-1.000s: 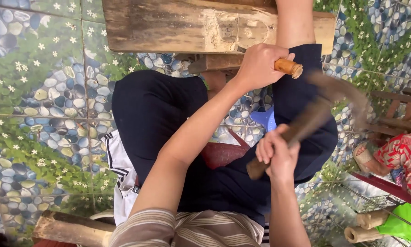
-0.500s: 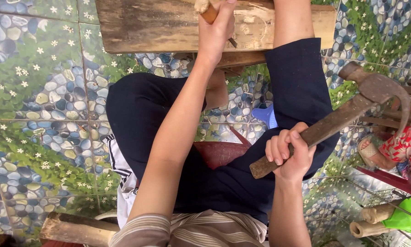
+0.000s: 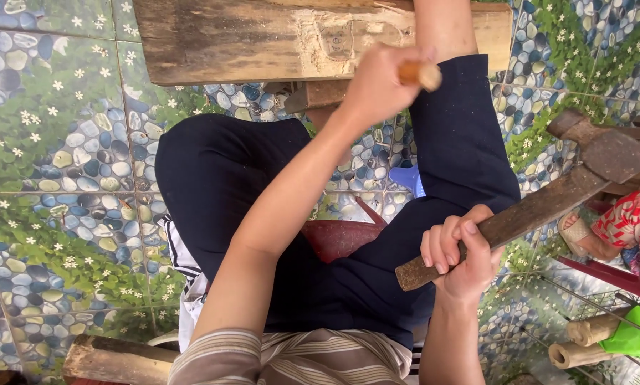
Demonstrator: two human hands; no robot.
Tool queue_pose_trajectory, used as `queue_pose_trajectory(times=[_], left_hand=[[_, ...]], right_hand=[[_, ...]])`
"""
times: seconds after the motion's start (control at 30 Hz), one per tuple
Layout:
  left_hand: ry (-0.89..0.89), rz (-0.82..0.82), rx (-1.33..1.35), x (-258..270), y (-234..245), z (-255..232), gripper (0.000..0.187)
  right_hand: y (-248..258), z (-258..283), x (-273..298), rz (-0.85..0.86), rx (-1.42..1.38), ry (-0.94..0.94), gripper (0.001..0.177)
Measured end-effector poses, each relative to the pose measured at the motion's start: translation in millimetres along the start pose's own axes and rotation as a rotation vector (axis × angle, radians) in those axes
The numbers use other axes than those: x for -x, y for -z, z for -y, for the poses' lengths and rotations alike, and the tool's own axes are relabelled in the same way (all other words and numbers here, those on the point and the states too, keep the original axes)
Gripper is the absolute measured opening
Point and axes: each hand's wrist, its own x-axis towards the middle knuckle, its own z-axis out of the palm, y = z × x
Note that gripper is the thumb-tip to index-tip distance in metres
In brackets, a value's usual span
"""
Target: Carving a design into a wooden plank using a hammer and chisel while sitting on the floor.
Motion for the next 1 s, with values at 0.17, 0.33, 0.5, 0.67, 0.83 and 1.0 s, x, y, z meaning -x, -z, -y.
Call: queue_pose_trajectory(times=[0.17,0.33,0.5,0.67,0.83,1.0], left_hand=[[-0.065,-0.021,-0.125,12.1,-14.6,-8.8,0.029],[-0.181,0.143,-0.225,27.1,-33.1,-17.6,0.010],[-0.244,0.058,-0.271,13.0,-48.3,-0.1,0.022],[-0.240,0.069,-0.318,13.7,-29.4,15.5,0.028],[-0.309,0.120,-0.365,14.3,-31.2,-12.6,0.020],[-0.278,0.105,-0.447,9.7,-20.2,13.1,0.017]], right_hand=[[4.4,-33.8,6.4,-0.019,0.031,0.160,0.019],[14.0,-55.2,8.8,0.011,0.029,0.224,0.023],[28.2,-43.1,5.8,0.025,0.030,0.250,0.022],[37.5,-32.9,10.8,0.020,0.030,0.266,0.021],[36.3,-25.8,16.4,0.023,0.052,0.276,0.023],[5.7,-2.9,17.9,-0.018,0.079,0.132,0.023]])
